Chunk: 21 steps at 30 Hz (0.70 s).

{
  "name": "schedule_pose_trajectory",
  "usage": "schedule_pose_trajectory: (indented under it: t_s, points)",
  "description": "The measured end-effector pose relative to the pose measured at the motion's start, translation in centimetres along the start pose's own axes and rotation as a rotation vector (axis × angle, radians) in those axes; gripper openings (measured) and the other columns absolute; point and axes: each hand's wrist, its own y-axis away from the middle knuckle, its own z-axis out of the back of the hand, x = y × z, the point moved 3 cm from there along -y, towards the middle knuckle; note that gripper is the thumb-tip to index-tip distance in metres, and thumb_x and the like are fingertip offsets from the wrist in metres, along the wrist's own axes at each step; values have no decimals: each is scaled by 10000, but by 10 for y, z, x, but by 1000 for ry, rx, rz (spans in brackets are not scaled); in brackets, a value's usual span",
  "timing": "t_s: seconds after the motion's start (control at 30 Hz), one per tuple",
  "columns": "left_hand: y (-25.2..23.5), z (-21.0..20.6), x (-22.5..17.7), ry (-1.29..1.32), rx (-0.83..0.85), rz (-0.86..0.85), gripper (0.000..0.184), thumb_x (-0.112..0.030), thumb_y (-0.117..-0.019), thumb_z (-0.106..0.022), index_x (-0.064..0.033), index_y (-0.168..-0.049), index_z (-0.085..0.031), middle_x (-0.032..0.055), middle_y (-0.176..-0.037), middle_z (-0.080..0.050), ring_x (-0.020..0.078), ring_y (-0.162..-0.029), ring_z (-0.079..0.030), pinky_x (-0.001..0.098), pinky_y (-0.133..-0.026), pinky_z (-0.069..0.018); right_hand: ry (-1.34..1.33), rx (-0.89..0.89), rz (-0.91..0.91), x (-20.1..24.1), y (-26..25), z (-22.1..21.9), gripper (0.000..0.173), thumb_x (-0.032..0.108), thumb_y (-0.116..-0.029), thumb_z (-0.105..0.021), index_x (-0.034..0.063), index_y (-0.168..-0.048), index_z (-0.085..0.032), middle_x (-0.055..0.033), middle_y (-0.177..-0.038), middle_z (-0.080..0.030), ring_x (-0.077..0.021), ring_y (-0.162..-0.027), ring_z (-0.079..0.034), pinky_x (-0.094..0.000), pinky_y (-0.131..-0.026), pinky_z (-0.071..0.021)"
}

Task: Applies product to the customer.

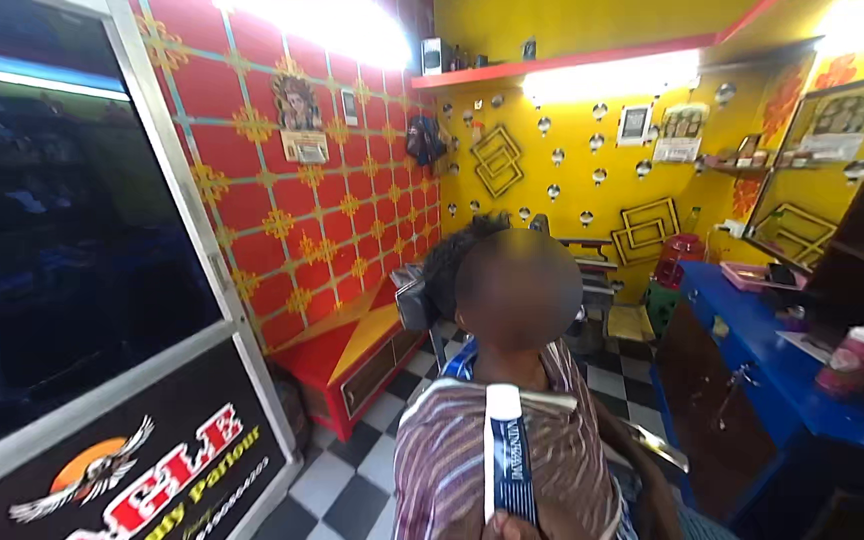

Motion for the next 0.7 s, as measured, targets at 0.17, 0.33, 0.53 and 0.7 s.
schedule_pose_trajectory:
  t_s: [0.17, 0.33, 0.53, 0.7]
  points:
    - [-6, -3, -11, 186, -28, 76, 410, -230, -1110, -385, 69, -1071, -663, 28, -821, -709, 20, -782, -684, 262, -766, -587, -20, -31, 15, -10, 0, -4, 490, 429, -1087, -436, -12, -1099, -650, -9, -856, -697, -8, -787, -675, -237, -751, -587]
    - [-2, -5, -4, 282, 23, 106, 386, -222, -1115, -385, 18, -1017, -670, -18, -811, -701, -1, -772, -678, 232, -748, -583, -60, -52, 42, -24, 5, -7, 488, 423, -1092, -424, 16, -980, -669, 12, -783, -679, 12, -734, -660, -206, -705, -572]
    - [1, -3, 3, 96, 26, 5, 641, -498, -1092, -324, 56, -1227, -615, 51, -917, -735, 35, -849, -705, 294, -802, -603, -65, 60, 54, -19, 5, 2, 514, 475, -1073, -435, 28, -1015, -680, -11, -824, -690, -24, -773, -671, -251, -729, -578]
    - [-4, -6, 1, 167, -6, 2, 478, -340, -1118, -373, 52, -1126, -646, 30, -868, -723, 9, -816, -690, 252, -787, -591, -103, 7, 53, -12, -7, 0, 446, 459, -1054, -501, 41, -1090, -653, 21, -854, -698, -13, -777, -679, -239, -730, -595]
